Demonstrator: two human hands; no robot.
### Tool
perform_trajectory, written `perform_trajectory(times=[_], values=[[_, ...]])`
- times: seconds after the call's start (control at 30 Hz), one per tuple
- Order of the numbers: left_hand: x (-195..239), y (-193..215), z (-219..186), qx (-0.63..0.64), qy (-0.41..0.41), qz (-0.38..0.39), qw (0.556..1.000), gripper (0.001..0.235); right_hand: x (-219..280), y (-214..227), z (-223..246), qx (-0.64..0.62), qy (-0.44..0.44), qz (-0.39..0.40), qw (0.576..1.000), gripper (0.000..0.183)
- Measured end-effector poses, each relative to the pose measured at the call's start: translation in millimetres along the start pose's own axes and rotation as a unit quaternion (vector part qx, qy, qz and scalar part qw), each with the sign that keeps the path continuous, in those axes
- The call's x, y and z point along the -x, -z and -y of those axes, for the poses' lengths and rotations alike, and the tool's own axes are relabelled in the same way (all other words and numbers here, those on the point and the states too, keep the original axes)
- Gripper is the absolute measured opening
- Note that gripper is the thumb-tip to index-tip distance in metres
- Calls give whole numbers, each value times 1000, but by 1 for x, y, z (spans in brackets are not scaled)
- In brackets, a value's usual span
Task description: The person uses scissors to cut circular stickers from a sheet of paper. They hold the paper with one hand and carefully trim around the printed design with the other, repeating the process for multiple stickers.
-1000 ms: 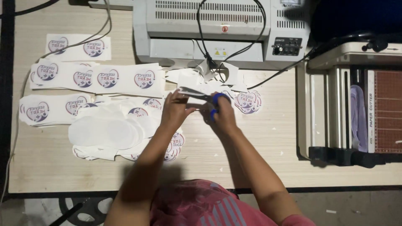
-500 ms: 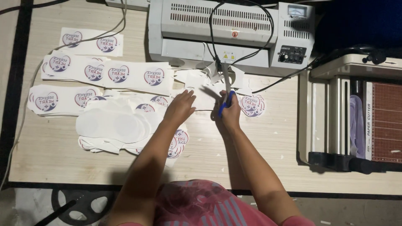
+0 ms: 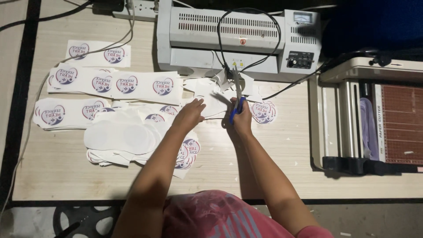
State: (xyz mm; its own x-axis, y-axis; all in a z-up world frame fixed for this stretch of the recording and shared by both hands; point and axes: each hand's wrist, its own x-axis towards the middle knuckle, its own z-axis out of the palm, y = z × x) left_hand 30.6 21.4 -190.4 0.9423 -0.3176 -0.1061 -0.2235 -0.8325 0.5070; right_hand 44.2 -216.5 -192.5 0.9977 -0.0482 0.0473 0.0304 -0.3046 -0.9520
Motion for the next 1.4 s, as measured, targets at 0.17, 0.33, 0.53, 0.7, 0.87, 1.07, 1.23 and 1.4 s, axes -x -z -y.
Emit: perform_trajectory(times=[0.17,0.33,0.53,0.7,0.87,1.07,1.23,1.4], values=[[0,18,-1,77,5,5,997,36,0,2,15,-46,-83,5,995,39],[2,35,-12,140,12,-66,988,15,-9,0,-4,-93,-86,5,992,30],[-11,38,-4,159,34,-195,967,17,-12,13,-2,-61,-68,0,996,29],[-21,42,-11,455,151,-134,867,23,-11,9,42,-291,-145,38,945,29],[-28,-8,-16,558,155,-94,810,26,-14,-5,23,-380,-129,44,915,23],[-4,51,-45,594,122,-84,791,38,-18,41,79,-163,-131,172,963,23],[13,109,-74,440,113,-62,889,47,-31,71,106,7,1,385,923,27],[7,71,-51,349,80,-82,930,24,-33,79,111,-32,28,226,973,27]])
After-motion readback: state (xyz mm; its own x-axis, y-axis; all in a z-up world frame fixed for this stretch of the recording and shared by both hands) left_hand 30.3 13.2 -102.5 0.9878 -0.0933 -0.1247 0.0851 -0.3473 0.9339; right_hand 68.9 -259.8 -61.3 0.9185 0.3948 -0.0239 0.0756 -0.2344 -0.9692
